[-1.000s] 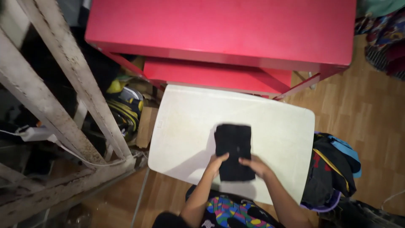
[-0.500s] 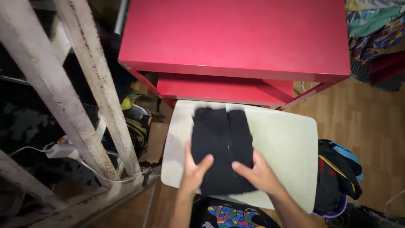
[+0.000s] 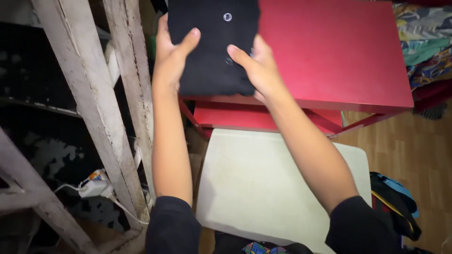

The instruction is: Folding a black shirt and a pair of gray shorts on a small white table.

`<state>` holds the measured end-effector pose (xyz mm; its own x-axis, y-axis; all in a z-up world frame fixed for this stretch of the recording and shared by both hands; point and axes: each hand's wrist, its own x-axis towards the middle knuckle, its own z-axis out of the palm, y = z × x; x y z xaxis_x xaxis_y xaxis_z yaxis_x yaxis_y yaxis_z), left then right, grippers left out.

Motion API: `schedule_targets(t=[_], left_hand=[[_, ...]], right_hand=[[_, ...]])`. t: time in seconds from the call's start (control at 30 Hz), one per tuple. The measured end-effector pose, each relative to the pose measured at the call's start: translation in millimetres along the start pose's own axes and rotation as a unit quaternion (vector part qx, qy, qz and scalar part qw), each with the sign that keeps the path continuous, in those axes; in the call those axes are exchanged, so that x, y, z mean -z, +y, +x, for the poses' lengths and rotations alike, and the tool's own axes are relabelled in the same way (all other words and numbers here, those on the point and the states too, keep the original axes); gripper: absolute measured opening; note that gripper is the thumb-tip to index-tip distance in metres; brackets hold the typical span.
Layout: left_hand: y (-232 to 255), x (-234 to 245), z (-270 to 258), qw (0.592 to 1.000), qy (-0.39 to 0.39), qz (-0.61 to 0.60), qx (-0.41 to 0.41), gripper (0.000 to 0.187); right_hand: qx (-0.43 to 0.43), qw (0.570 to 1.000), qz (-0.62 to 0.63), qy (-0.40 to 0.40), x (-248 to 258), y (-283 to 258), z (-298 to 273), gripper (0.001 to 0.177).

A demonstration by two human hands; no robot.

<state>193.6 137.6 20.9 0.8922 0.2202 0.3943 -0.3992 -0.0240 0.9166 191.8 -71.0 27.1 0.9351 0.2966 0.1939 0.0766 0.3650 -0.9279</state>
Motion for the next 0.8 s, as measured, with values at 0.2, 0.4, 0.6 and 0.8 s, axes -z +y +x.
schedule_targets(t=[0.2, 0.4, 0.6, 0.8], left_hand=[[-130, 62, 26, 0.928, 0.035, 0.326, 0.179, 0.053], [-121, 47, -14, 0.89, 0.064, 0.444, 0.077, 0.048], [-115, 36, -25, 0.843, 0.087, 0.53, 0.017, 0.046], [-132, 39, -19, 0.786, 0.141, 0.585, -0.141, 0.04]], right_hand=[[-0.3, 0.945, -0.049, 0.117, -10, 72, 7, 0.046], [-0.29, 0.951, 0.013, 0.102, 25, 70, -53, 0.051], [-0.28, 0.952, 0.04, 0.117, 99, 111, -178, 0.041], [-0.41, 0.845, 0.013, 0.344, 222, 195, -407, 0.044]])
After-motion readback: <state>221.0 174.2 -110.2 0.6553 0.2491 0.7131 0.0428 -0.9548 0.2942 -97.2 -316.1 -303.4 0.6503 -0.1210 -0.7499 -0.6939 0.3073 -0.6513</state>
